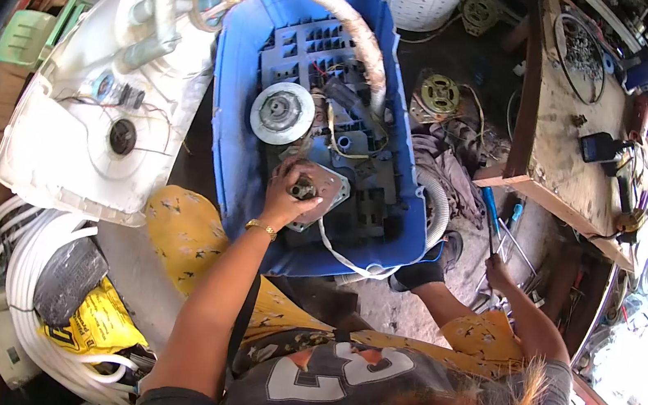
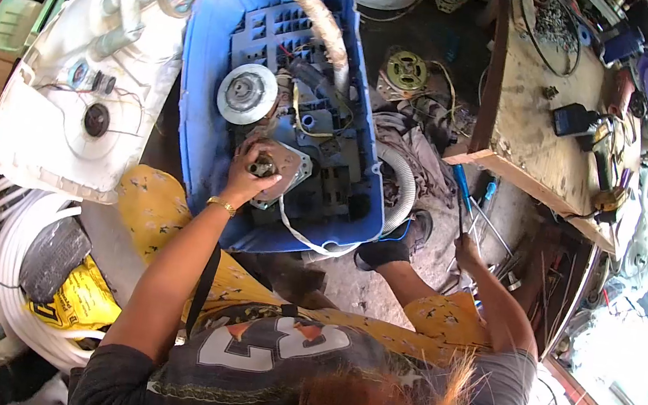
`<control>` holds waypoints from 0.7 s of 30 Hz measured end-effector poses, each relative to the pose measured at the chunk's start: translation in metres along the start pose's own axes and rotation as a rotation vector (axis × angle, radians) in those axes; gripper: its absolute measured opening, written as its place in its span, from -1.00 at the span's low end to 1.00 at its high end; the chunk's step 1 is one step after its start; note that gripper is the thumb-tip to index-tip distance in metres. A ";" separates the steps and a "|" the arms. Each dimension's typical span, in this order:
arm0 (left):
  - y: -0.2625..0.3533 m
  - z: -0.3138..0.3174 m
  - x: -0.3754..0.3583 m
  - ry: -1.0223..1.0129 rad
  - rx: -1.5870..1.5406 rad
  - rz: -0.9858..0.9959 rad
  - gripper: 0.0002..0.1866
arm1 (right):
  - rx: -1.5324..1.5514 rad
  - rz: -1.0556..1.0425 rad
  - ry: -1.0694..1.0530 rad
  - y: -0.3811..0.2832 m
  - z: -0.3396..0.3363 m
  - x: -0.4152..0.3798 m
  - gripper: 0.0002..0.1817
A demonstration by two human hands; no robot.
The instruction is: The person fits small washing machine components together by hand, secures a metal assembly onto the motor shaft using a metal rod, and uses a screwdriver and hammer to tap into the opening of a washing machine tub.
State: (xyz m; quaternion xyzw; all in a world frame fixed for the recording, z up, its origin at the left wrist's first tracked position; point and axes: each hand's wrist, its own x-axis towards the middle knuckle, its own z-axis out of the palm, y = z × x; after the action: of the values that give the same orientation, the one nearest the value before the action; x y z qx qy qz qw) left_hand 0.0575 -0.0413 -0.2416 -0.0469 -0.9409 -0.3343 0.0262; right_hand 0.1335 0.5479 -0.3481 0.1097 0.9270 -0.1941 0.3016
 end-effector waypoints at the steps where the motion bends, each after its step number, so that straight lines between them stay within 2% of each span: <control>1: -0.001 0.000 0.000 -0.004 -0.002 0.019 -0.34 | -0.027 -0.053 -0.152 -0.009 -0.031 -0.011 -0.72; 4: -0.007 0.004 -0.003 0.007 0.000 -0.002 -0.34 | 0.004 0.415 -0.604 -0.073 -0.124 -0.065 -0.72; 6: -0.007 0.006 -0.003 0.025 -0.013 0.002 -0.34 | -0.155 0.485 -0.770 -0.050 -0.136 -0.070 -0.70; 7: -0.006 0.006 -0.003 0.034 -0.019 0.002 -0.34 | -0.328 0.391 -0.787 -0.013 -0.134 -0.063 -0.68; 10: -0.004 0.006 -0.003 0.065 -0.018 0.003 -0.35 | -0.632 0.179 -0.699 -0.034 -0.172 -0.072 -0.59; 13: -0.007 0.010 -0.004 0.073 -0.031 0.015 -0.38 | -1.117 -0.133 -0.607 -0.145 -0.210 -0.108 -0.50; 16: -0.009 0.009 -0.004 0.091 -0.032 0.040 -0.39 | -1.302 -0.092 -0.606 -0.235 -0.240 -0.138 -0.48; 18: -0.011 0.010 -0.003 0.093 -0.044 0.054 -0.40 | -1.186 -0.217 -0.559 -0.284 -0.267 -0.153 -0.48; 21: -0.007 0.007 -0.004 0.099 -0.043 0.060 -0.41 | -0.934 -0.462 -0.510 -0.315 -0.299 -0.148 -0.47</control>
State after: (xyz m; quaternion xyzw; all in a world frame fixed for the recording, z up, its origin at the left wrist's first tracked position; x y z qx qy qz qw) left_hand 0.0605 -0.0426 -0.2522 -0.0588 -0.9293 -0.3553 0.0818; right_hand -0.0045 0.3788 0.0558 -0.2902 0.8124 0.1544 0.4816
